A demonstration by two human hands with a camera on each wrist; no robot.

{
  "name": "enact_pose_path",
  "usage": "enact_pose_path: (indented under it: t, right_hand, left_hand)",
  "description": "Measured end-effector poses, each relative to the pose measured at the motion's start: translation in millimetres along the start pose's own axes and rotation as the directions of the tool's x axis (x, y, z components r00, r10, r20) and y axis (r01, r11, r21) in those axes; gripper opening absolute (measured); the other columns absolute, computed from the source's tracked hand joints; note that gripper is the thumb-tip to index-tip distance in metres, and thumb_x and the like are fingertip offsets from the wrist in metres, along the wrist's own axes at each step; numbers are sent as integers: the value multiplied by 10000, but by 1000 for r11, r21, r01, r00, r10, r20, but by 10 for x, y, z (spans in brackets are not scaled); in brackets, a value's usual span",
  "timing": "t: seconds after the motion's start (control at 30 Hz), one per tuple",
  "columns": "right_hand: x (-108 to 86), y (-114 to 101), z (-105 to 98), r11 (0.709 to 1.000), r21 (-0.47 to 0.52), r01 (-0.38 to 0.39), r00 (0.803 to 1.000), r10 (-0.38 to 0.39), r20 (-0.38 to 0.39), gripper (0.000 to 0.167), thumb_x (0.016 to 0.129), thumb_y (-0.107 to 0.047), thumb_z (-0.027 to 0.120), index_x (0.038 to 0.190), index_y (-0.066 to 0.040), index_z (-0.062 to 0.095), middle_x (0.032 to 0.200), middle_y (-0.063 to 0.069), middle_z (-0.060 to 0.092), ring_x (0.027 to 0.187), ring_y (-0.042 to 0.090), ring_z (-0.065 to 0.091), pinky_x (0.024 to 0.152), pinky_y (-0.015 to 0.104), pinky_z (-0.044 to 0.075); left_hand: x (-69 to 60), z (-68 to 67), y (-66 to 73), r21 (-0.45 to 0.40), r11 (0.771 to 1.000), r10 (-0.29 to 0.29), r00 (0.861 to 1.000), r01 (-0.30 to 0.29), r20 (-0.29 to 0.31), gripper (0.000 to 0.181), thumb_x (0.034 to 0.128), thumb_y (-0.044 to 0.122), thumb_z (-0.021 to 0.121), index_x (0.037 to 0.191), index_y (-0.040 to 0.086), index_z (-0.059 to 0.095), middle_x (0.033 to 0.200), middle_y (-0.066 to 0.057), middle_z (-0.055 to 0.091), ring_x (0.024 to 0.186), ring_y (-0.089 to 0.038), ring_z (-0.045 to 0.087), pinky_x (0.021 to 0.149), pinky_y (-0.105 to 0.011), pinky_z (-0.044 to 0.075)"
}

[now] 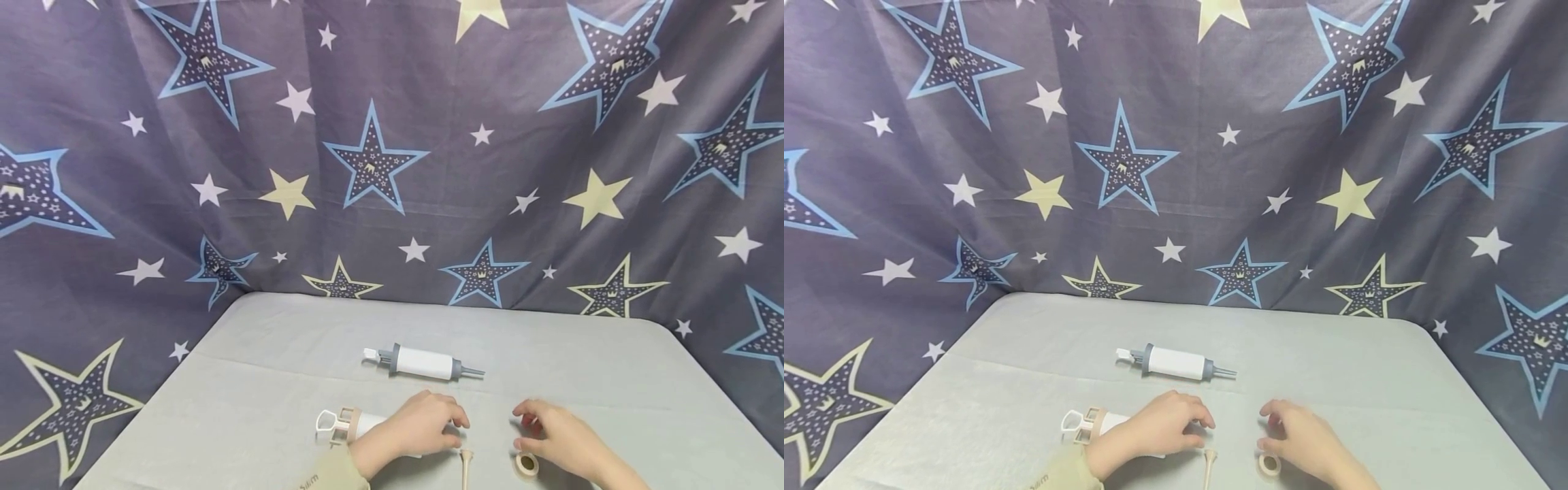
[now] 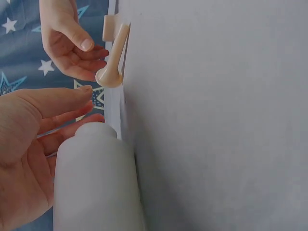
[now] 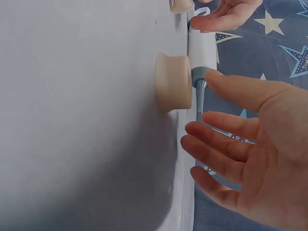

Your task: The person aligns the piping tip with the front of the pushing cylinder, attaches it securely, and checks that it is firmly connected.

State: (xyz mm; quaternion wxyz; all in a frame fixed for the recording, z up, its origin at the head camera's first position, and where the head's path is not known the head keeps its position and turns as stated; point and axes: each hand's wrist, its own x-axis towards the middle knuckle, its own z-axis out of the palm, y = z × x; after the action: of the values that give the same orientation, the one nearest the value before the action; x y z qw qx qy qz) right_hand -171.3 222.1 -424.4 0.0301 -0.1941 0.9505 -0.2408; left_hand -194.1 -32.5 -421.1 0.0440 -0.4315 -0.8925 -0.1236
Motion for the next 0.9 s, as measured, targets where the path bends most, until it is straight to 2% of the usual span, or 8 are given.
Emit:
enact_pose_path:
  t: [0.13,0.23,0.6,0.9]
  right_hand:
    - [-10,-1,16,999,34,-11,997,8,77,442,696,-406,722,1011,-118,607,837,-75,574,720,33,539,608,246,442]
    - [-17,-4,22,998,57,-15,994,9,107,437,681,-386,736,1000,-115,608,817,-71,561,684,10,506,579,232,421]
    - [-49,-18,33,993,107,40,991,-53,126,405,699,-355,727,985,-97,599,769,-92,562,641,-16,477,556,230,405]
    - [-87,-27,41,993,99,69,990,-80,116,342,672,-341,746,925,-173,588,758,-119,505,625,-19,428,544,223,370]
  left_hand:
    - [8,23,28,-6,1000,8,1000,-8,18,210,743,325,703,946,276,688,878,191,628,769,74,538,746,-153,394]
    - [17,49,40,-28,1000,6,999,-5,34,214,741,330,705,945,269,687,860,185,628,763,76,534,751,-155,395]
    - [27,83,99,-80,997,5,997,2,78,163,745,315,701,894,249,688,780,186,612,698,107,494,736,-141,392]
    - [33,78,119,-64,998,26,997,-21,75,80,751,302,694,822,265,690,714,205,567,640,116,437,670,-108,349]
